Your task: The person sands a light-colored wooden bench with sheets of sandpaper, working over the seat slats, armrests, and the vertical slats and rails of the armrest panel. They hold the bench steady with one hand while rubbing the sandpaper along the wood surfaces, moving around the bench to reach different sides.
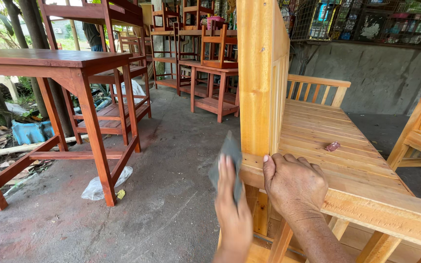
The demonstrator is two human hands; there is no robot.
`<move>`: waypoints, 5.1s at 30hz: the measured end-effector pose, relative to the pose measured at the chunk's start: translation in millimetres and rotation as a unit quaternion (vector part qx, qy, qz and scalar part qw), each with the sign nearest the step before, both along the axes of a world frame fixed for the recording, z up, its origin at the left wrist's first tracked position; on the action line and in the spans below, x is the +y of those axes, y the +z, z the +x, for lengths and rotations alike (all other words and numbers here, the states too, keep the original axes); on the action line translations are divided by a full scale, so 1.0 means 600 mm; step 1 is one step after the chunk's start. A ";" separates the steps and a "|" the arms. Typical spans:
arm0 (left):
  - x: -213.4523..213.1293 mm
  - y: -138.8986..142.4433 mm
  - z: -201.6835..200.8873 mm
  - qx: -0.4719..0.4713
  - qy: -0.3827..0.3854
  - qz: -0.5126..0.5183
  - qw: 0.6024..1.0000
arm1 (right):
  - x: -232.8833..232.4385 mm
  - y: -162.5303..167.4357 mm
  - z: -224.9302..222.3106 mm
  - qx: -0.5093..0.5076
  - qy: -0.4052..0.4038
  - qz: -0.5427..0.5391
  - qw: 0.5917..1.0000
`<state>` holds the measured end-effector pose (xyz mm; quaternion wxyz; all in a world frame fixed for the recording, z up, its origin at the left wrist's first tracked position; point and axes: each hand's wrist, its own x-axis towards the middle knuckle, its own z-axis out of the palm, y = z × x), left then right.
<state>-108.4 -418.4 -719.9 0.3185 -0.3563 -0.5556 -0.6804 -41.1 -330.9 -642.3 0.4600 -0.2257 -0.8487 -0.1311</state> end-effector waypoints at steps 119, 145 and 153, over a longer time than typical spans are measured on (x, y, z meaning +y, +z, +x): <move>-0.008 -0.131 -0.028 -0.383 -0.108 0.005 0.918 | 0.002 -0.018 -0.007 0.044 0.015 0.038 0.998; -0.052 -0.057 -0.062 -0.465 -0.220 -0.121 0.849 | 0.003 -0.014 -0.008 0.033 0.008 0.022 0.999; -0.052 -0.131 -0.077 -0.457 -0.254 -0.072 0.849 | 0.003 -0.019 -0.010 0.064 0.003 0.051 0.997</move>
